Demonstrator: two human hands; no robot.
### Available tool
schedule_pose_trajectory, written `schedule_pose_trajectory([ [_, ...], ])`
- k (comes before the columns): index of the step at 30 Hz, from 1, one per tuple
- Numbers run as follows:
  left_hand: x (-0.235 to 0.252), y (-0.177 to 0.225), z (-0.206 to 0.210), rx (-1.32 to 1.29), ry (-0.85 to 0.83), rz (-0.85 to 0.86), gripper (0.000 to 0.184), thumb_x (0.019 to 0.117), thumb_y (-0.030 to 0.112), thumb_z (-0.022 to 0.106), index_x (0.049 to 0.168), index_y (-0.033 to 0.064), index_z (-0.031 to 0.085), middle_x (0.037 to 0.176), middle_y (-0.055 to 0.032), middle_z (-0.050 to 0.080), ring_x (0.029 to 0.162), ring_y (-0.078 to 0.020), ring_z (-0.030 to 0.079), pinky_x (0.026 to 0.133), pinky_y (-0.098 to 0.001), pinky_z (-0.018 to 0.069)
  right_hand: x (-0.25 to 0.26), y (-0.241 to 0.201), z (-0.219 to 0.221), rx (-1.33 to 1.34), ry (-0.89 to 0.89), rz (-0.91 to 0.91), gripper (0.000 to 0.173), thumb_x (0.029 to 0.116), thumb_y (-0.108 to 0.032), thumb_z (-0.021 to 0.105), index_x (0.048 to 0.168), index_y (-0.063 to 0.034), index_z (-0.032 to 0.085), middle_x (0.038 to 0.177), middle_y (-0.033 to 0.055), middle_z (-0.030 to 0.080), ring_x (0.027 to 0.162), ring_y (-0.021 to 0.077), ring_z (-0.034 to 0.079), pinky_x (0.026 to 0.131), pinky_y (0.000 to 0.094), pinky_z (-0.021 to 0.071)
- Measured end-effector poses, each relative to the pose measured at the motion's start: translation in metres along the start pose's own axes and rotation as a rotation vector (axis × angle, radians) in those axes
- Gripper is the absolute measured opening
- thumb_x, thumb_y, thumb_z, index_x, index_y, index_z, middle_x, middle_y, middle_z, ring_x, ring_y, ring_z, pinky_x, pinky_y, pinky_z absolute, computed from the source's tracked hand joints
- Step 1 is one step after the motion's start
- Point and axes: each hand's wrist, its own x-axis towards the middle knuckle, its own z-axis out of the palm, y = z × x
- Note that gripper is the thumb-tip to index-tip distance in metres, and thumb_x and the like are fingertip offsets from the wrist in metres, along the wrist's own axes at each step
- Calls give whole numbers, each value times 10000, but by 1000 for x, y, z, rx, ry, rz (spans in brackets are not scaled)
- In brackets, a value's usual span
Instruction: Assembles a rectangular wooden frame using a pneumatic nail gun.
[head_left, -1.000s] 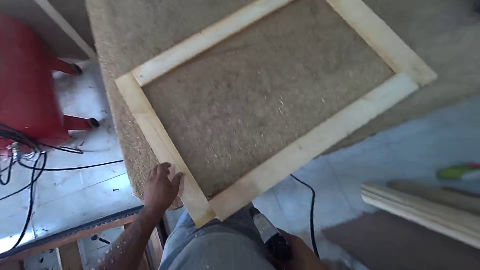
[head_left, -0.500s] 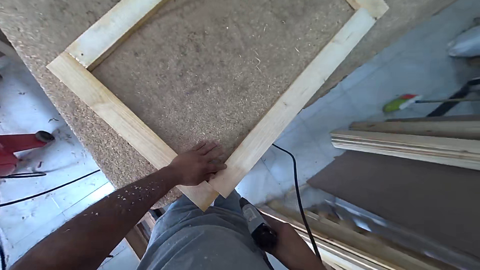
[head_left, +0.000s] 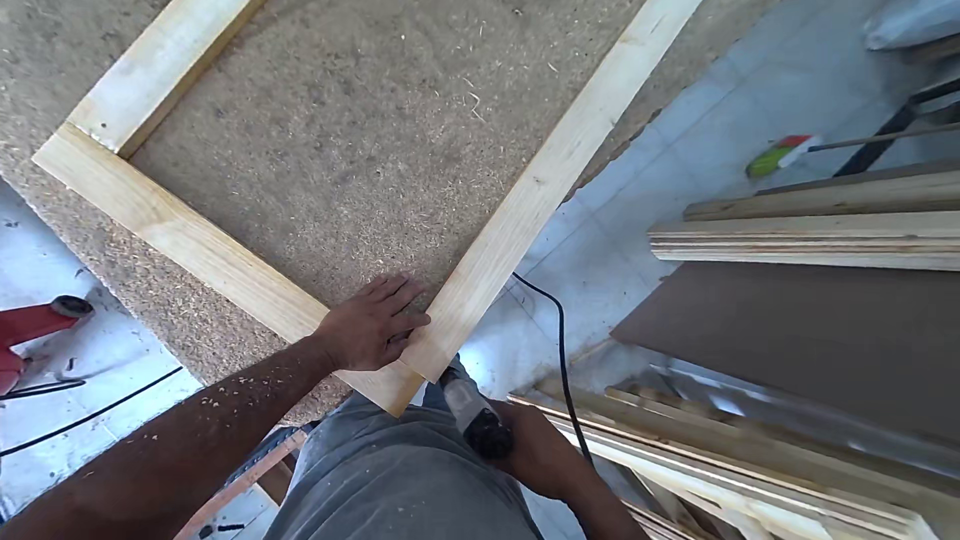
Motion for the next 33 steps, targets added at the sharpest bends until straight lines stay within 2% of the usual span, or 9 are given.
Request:
schedule_pose_trajectory([
  [5, -1, -1, -1, -17, 0, -15, 439, 967, 418, 522, 1346, 249, 666, 1651, -54, 376, 1572, -289, 233, 1281, -507, 213, -2, 2, 4, 0, 3, -5, 567, 842, -381, 776, 1351, -172, 639, 1161, 96, 724, 1104, 245, 690, 969, 522, 543],
  [9, 0, -1, 0, -22, -15, -30, 447, 967, 444, 510, 1338, 252, 670, 1648, -36, 384, 1574, -277, 228, 1283, -502, 203, -6, 12, 7, -8, 0, 28, 563, 831, -371, 793, 1340, -179, 647, 1151, 96, 726, 1089, 253, 693, 958, 531, 544],
  [13, -1, -1, -1, -29, 2, -24, 431, 948, 384, 529, 1320, 224, 678, 1636, -50, 404, 1565, -283, 258, 1275, -510, 226, 12, -13, 7, -26, -32, 29, 609, 840, -404, 764, 1390, -191, 616, 1174, 116, 718, 1105, 292, 688, 943, 578, 540],
  [16, -1, -2, -2, -38, 29, 21, 434, 956, 338, 531, 1368, 298, 662, 1620, -89, 423, 1546, -339, 292, 1252, -561, 266, 11, -9, 8, -27, -45, 20, 599, 838, -371, 778, 1383, -183, 618, 1182, 119, 716, 1112, 294, 686, 953, 577, 540],
  [19, -1, -4, 0, -33, 25, 61, 441, 974, 338, 512, 1395, 342, 643, 1623, -117, 414, 1539, -375, 294, 1241, -593, 268, 4, 3, 9, -56, -56, 56, 613, 840, -370, 782, 1402, -198, 606, 1193, 123, 713, 1122, 299, 684, 960, 578, 535],
  [22, -2, -6, 2, -31, 28, 54, 440, 969, 346, 506, 1384, 345, 654, 1623, -114, 415, 1540, -363, 299, 1247, -579, 265, 11, -2, 8, -55, -58, 83, 625, 841, -384, 775, 1417, -216, 599, 1194, 120, 713, 1122, 299, 683, 954, 579, 537],
  [25, -3, -6, 2, -40, 36, 49, 444, 959, 333, 498, 1369, 320, 670, 1623, -110, 416, 1543, -347, 299, 1255, -561, 258, 19, -18, 8, -33, -70, 50, 608, 848, -379, 765, 1402, -188, 602, 1183, 128, 710, 1114, 305, 680, 947, 584, 533],
  [33, -2, -6, 2, -32, 36, 40, 454, 953, 348, 491, 1369, 312, 669, 1630, -101, 407, 1547, -330, 295, 1254, -554, 259, 8, -6, 10, -13, -64, 57, 593, 845, -325, 779, 1396, -188, 608, 1206, 123, 706, 1138, 292, 674, 974, 562, 527],
])
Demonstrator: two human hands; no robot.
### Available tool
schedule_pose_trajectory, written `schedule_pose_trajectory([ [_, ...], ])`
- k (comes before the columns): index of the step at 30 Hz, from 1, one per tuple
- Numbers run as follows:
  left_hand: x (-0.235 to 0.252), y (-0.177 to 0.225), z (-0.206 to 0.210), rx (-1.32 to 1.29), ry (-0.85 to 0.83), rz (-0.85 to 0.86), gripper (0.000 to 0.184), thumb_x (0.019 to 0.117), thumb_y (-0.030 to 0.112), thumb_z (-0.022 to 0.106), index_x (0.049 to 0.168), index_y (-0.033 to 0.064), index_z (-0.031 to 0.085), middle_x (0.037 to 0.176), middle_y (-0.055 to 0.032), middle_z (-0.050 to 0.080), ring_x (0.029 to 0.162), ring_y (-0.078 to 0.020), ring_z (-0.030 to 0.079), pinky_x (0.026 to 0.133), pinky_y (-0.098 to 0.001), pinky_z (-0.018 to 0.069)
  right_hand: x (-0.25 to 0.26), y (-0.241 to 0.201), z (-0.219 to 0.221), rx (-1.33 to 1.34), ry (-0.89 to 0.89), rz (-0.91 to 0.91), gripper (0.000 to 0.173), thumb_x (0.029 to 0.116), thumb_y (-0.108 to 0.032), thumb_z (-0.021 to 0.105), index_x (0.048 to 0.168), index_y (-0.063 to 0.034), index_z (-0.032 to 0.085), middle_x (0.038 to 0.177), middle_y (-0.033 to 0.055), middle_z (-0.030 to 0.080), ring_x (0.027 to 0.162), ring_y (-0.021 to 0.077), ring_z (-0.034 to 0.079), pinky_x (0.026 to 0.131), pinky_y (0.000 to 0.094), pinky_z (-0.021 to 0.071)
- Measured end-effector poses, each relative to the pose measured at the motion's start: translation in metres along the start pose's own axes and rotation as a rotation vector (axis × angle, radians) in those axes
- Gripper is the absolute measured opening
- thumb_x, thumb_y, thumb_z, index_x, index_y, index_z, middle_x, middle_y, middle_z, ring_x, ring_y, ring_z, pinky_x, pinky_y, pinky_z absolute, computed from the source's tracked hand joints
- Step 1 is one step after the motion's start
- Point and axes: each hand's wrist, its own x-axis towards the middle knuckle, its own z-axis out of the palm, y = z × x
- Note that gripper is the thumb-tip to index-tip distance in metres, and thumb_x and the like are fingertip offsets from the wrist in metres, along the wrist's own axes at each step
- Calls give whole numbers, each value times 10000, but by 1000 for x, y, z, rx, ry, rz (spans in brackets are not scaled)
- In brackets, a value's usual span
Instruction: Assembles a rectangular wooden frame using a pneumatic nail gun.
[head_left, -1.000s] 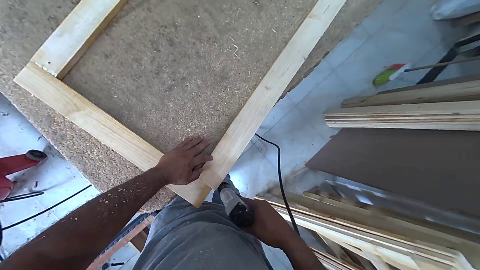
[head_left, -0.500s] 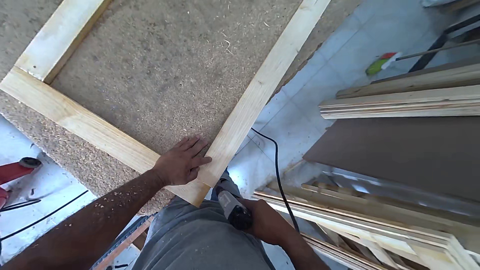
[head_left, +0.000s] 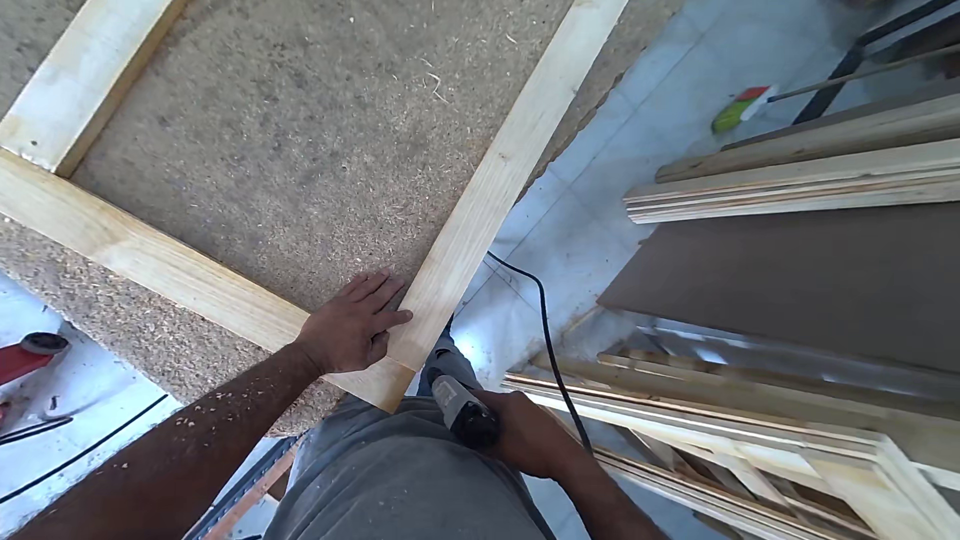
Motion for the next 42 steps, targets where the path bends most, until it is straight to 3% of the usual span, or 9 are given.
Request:
schedule_pose_trajectory([
  [7, 1, 1, 0, 13, -7, -2, 455, 942, 337, 497, 1356, 279, 677, 1627, -104, 411, 1544, -338, 298, 1246, -561, 267, 0, 1, 10, 18, 9, -65, 577, 848, -345, 769, 1376, -171, 615, 1171, 138, 711, 1110, 309, 681, 948, 585, 529],
  [15, 1, 1, -1, -12, -19, -14, 462, 933, 332, 495, 1349, 256, 680, 1613, -101, 433, 1543, -338, 302, 1253, -560, 254, 3, -8, 13, 26, 2, -26, 652, 846, -295, 759, 1460, -206, 557, 1184, 154, 704, 1110, 336, 678, 933, 603, 529],
  [20, 1, 0, -1, -4, -35, -28, 469, 932, 341, 497, 1358, 258, 677, 1629, -88, 410, 1551, -321, 286, 1261, -546, 231, -4, 11, 20, 18, 37, -45, 647, 838, -339, 764, 1443, -215, 570, 1175, 146, 711, 1104, 335, 685, 926, 615, 530],
  [25, 1, 0, 0, -6, -34, -29, 477, 920, 329, 500, 1358, 255, 676, 1620, -85, 426, 1550, -318, 289, 1262, -541, 233, -1, -9, 18, -34, 16, -22, 616, 882, -361, 730, 1457, -231, 551, 1179, 165, 699, 1104, 367, 670, 917, 636, 515],
  [29, 2, 1, -1, -1, -26, -36, 473, 927, 322, 493, 1356, 249, 676, 1614, -83, 435, 1549, -312, 294, 1262, -535, 240, -11, -3, 24, -33, 32, -26, 664, 854, -350, 741, 1476, -250, 530, 1165, 175, 699, 1093, 382, 672, 896, 646, 516],
  [42, -1, -1, 1, -4, 10, -19, 469, 935, 314, 470, 1343, 233, 686, 1612, -89, 435, 1541, -321, 311, 1254, -544, 254, -9, -8, 37, -77, 72, -23, 635, 882, -400, 697, 1476, -261, 519, 1140, 171, 708, 1083, 387, 679, 880, 644, 521],
])
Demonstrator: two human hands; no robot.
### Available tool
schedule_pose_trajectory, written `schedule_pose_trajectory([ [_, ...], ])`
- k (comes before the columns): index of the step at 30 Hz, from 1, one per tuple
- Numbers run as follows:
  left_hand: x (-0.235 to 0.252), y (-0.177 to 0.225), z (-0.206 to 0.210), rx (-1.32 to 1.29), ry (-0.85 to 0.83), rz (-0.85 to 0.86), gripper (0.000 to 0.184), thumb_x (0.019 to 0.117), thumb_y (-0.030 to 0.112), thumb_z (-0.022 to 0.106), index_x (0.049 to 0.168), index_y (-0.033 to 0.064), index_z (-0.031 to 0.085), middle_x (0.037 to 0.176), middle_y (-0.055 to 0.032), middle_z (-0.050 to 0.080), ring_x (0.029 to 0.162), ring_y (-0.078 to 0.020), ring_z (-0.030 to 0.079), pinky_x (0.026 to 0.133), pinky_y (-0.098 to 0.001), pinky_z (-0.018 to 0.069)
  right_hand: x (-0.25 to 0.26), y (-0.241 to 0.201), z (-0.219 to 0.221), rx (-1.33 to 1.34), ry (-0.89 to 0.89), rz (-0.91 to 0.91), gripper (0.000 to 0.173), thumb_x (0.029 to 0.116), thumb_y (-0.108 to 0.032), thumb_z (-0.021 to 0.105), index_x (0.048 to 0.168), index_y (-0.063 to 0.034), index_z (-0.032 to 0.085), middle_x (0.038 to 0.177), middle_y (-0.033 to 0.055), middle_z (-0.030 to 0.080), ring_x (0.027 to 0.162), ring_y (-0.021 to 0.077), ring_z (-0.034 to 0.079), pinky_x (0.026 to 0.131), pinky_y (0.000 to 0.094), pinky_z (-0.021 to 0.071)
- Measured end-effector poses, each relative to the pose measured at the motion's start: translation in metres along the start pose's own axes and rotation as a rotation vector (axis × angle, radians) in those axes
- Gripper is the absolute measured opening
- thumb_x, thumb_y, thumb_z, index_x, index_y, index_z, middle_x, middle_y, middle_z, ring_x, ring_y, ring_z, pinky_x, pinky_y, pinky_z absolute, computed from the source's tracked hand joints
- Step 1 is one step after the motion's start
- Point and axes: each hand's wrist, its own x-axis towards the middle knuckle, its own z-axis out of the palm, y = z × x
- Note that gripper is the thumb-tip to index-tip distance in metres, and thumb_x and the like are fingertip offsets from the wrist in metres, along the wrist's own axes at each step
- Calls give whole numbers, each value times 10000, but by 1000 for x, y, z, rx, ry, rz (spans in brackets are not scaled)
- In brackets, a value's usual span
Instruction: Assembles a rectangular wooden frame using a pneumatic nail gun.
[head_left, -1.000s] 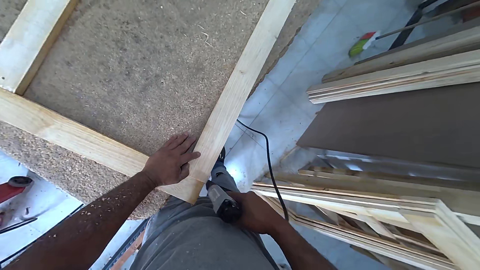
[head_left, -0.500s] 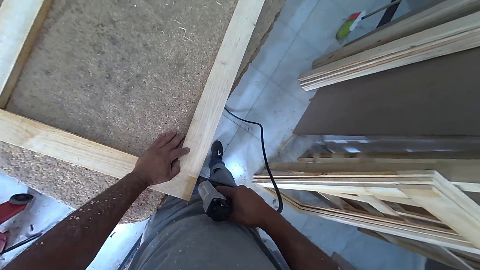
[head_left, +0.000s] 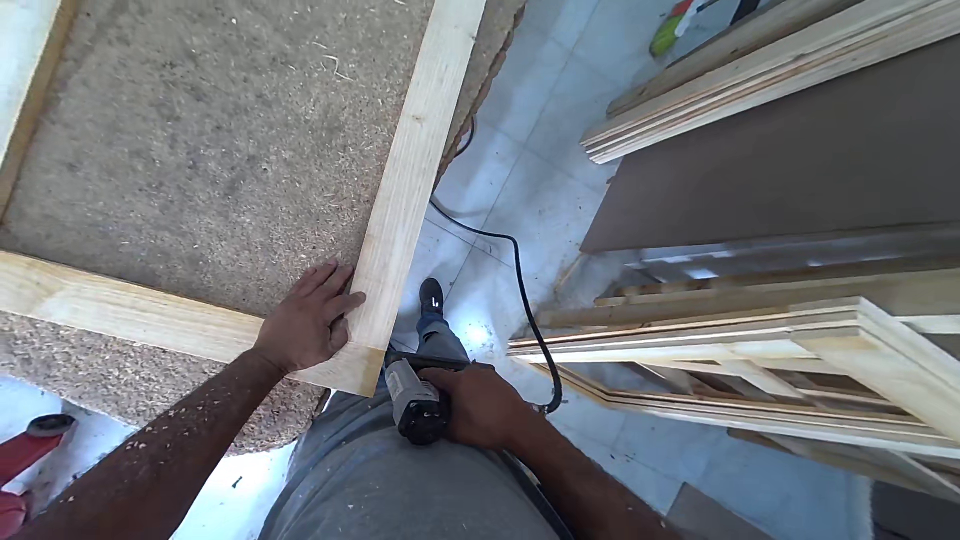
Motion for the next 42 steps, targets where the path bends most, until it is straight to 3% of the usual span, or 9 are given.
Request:
schedule_pose_trajectory([
  [5, -6, 3, -3, -11, 19, 127, 394, 964, 205, 512, 1302, 248, 709, 1616, -120, 420, 1508, -373, 360, 1196, -649, 303, -3, -2, -3, -18, -7, -9, 624, 894, -401, 693, 1471, -244, 515, 1135, 185, 703, 1077, 395, 677, 874, 646, 517],
  [6, -8, 7, -8, 20, -20, 113, 385, 990, 241, 511, 1327, 274, 694, 1626, -92, 411, 1519, -369, 341, 1191, -671, 293, -3, -2, -3, -21, -6, -12, 621, 893, -396, 694, 1468, -243, 516, 1129, 186, 703, 1073, 398, 677, 872, 646, 518],
  [8, -10, 16, -22, 114, -187, 50, 471, 1034, 490, 446, 1449, 322, 592, 1682, -3, 319, 1571, -344, 218, 1206, -697, 216, -3, -1, -4, -27, -7, -14, 615, 890, -386, 691, 1464, -250, 516, 1128, 184, 705, 1076, 399, 678, 872, 646, 522],
  [10, -12, 21, -33, 143, -366, 21, 822, 900, 761, 491, 1576, 299, 423, 1720, 50, 210, 1600, -304, 100, 1240, -664, 148, -1, 0, -5, -26, -22, -12, 629, 890, -372, 697, 1478, -253, 505, 1145, 188, 702, 1091, 403, 674, 883, 649, 519],
  [12, -14, 17, -33, 125, -466, 30, 1173, 687, 834, 688, 1636, 273, 289, 1735, 41, 141, 1605, -287, 31, 1255, -641, 89, -1, 1, -6, -18, -35, -11, 641, 887, -354, 701, 1487, -255, 499, 1158, 193, 699, 1102, 408, 669, 892, 651, 515],
  [14, -14, 6, -27, 147, -430, 101, 1280, 602, 880, 695, 1642, 265, 273, 1732, 26, 158, 1604, -296, 50, 1243, -667, 82, -1, 4, -7, -10, -21, -16, 634, 884, -342, 706, 1479, -248, 509, 1148, 195, 699, 1094, 411, 671, 891, 647, 516],
  [22, -19, -6, -15, 150, -302, 190, 1240, 617, 929, 614, 1614, 239, 355, 1717, 30, 224, 1597, -315, 109, 1222, -699, 127, -2, 16, -12, 18, -38, 29, 609, 875, -345, 709, 1450, -229, 544, 1120, 185, 705, 1069, 394, 678, 871, 636, 521],
  [36, -16, -3, -19, 140, -357, 146, 1202, 628, 901, 643, 1605, 255, 372, 1716, 40, 223, 1598, -311, 98, 1230, -689, 110, -10, 4, -22, 36, -32, 0, 692, 849, -301, 740, 1499, -249, 510, 1154, 193, 701, 1083, 403, 676, 885, 639, 523],
  [42, -17, -4, -19, 127, -370, 149, 1211, 636, 902, 638, 1615, 249, 352, 1726, 46, 186, 1601, -300, 78, 1234, -691, 86, 1, -14, -19, 182, 13, -70, 568, 881, -346, 731, 1396, -150, 594, 1143, 152, 714, 1083, 322, 689, 925, 570, 537],
])
